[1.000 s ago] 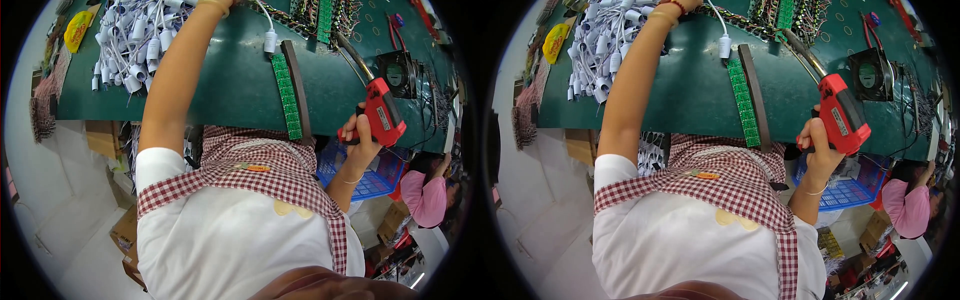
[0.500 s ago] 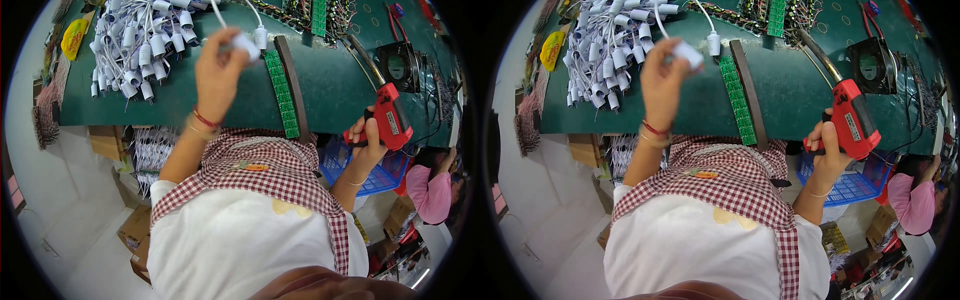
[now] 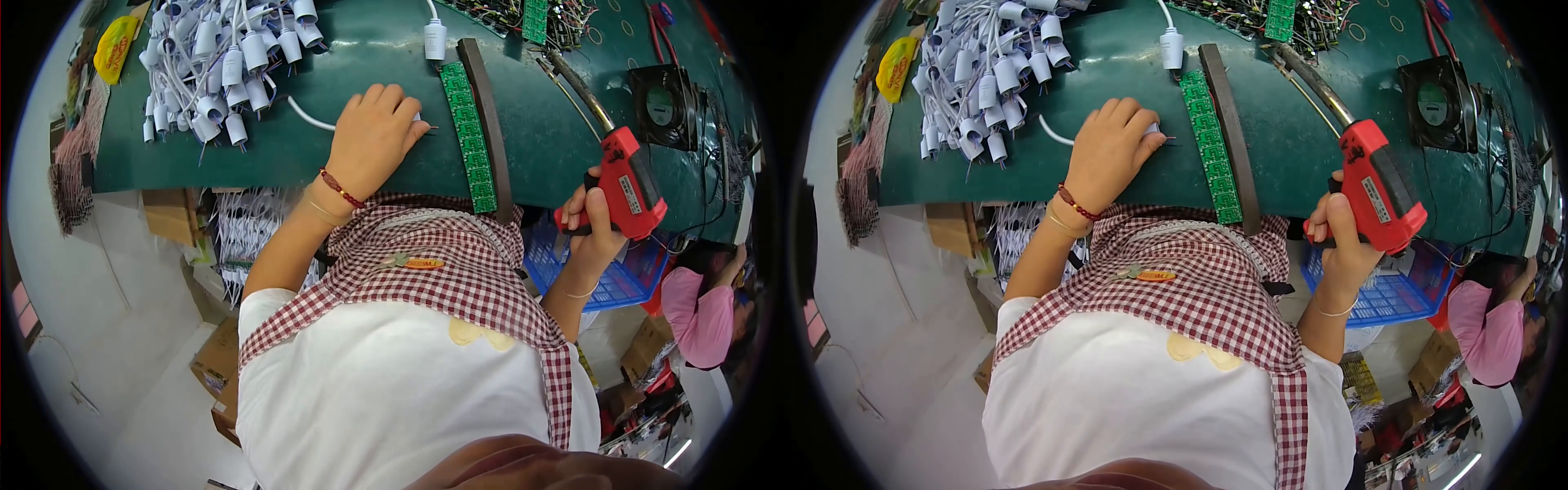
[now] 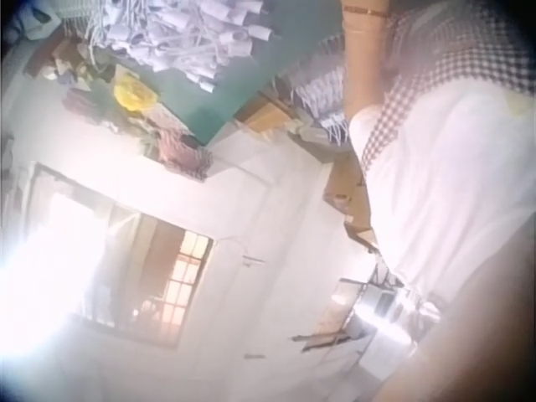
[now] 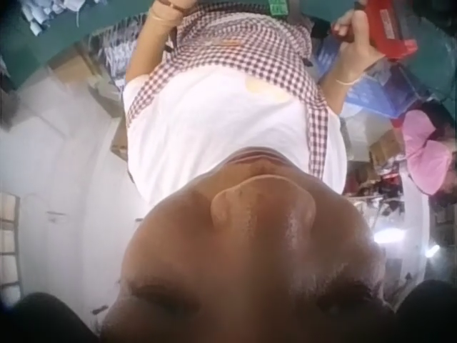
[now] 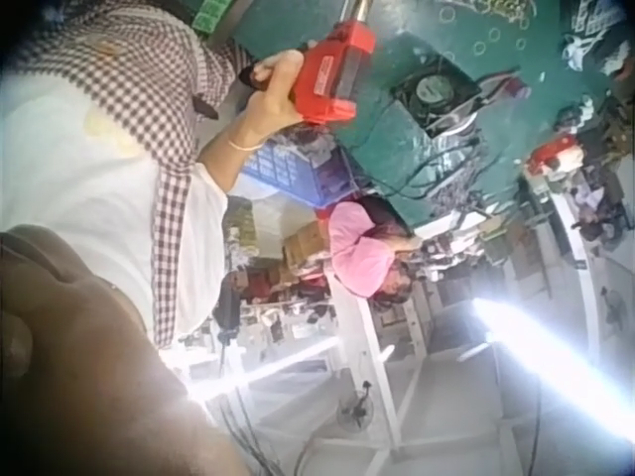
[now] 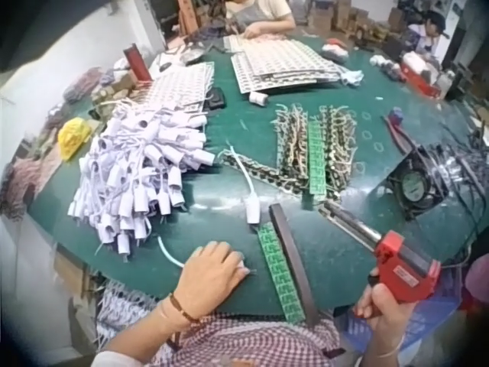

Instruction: The person assembles LED light strips by attaching white plastic housings to them with a heat gun or soldering tool.

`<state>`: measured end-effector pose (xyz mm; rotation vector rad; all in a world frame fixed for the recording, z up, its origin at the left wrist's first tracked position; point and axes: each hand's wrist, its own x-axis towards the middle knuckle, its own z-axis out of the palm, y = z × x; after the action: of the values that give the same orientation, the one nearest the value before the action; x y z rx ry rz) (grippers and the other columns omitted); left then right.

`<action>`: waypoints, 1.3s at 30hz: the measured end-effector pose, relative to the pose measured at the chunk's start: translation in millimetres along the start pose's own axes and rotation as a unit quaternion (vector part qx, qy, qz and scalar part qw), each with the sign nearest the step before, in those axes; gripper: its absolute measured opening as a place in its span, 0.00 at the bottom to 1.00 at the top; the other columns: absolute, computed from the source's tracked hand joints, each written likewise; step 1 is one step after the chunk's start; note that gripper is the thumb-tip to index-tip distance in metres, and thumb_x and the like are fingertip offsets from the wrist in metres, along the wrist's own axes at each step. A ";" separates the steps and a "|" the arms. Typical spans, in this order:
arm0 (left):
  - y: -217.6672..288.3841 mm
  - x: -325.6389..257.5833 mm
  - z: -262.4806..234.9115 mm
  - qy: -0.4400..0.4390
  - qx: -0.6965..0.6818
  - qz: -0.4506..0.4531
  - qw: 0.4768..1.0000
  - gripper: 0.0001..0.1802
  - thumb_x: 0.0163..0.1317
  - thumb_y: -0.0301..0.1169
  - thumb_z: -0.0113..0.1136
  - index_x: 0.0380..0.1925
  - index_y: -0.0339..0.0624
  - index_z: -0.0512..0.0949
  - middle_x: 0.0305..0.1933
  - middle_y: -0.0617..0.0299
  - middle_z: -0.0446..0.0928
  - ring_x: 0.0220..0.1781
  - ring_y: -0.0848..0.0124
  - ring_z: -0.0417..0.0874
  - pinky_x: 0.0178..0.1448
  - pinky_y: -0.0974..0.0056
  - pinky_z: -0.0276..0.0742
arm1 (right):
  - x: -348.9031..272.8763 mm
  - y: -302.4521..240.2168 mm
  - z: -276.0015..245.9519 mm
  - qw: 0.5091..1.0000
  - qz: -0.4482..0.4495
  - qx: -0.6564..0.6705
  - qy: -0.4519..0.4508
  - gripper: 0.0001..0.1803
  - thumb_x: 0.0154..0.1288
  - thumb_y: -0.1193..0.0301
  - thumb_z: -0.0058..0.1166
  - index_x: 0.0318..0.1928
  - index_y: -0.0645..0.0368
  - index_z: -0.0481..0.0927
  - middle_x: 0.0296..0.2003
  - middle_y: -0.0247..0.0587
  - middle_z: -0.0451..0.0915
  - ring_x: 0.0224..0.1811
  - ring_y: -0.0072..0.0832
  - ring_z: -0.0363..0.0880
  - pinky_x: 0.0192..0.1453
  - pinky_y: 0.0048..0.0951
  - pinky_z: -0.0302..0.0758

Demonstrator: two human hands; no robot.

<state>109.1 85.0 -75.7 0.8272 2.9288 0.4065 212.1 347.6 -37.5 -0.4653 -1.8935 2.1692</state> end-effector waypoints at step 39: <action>-8.2 51.4 17.2 0.046 -0.225 -0.114 0.967 0.11 0.48 0.34 0.54 0.26 0.40 0.82 0.29 0.53 0.79 0.33 0.51 0.79 0.37 0.51 0.76 | -11.9 34.8 15.8 0.965 0.024 -0.245 -0.093 0.09 0.60 0.79 0.56 0.41 0.67 0.75 0.20 0.36 0.75 0.17 0.17 0.69 0.23 0.19 0.67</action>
<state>63.6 109.1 -94.4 0.4153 2.7858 1.0575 218.5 323.7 -69.0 -0.4018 -2.5593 1.8076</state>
